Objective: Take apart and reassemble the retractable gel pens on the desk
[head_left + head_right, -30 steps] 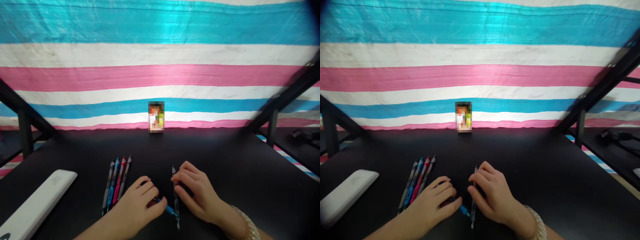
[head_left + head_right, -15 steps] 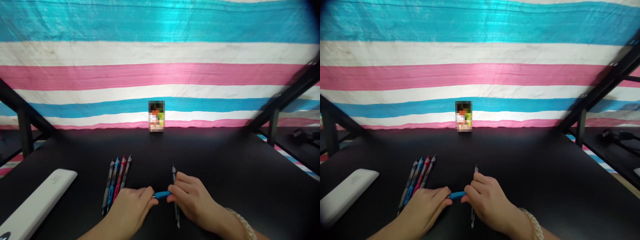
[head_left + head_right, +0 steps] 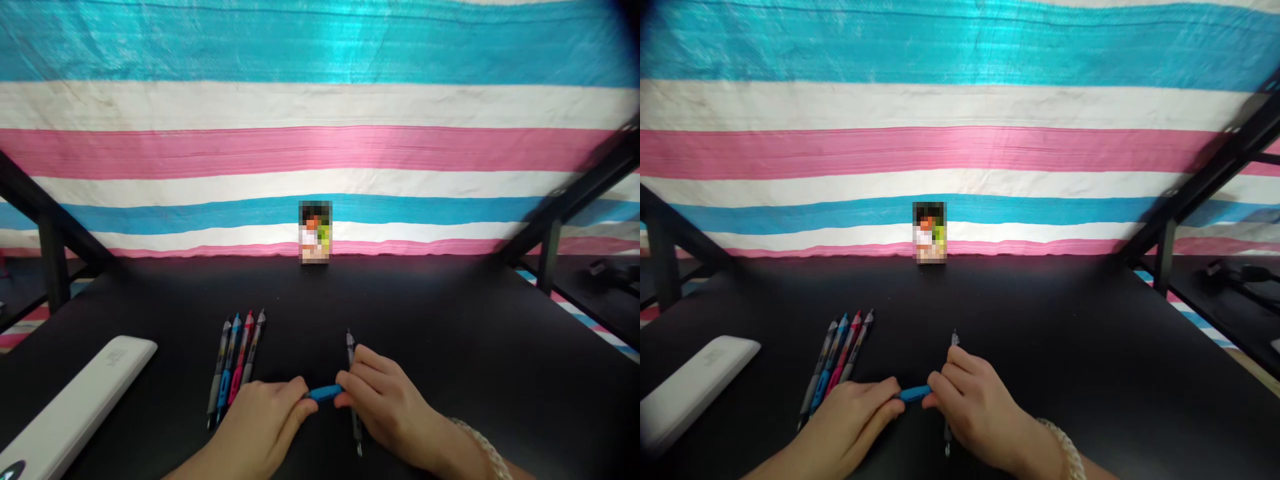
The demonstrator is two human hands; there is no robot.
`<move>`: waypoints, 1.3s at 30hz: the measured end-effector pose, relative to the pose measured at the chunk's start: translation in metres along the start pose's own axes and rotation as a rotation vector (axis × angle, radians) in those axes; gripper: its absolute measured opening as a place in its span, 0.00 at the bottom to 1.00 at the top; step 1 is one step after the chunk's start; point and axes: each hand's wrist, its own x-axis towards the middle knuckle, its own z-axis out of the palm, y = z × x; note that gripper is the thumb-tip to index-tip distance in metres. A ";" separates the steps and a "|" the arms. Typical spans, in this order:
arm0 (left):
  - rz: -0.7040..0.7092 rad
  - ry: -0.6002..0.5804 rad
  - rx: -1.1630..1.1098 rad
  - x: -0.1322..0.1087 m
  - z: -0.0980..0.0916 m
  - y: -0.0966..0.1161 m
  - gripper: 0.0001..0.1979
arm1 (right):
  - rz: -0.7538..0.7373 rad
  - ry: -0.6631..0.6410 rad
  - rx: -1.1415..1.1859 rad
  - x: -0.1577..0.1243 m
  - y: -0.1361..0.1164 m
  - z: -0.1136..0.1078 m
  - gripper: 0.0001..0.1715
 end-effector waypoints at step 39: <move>0.076 0.459 -0.227 -0.005 -0.010 -0.028 0.12 | 0.260 -0.062 -0.033 -0.002 0.019 -0.006 0.22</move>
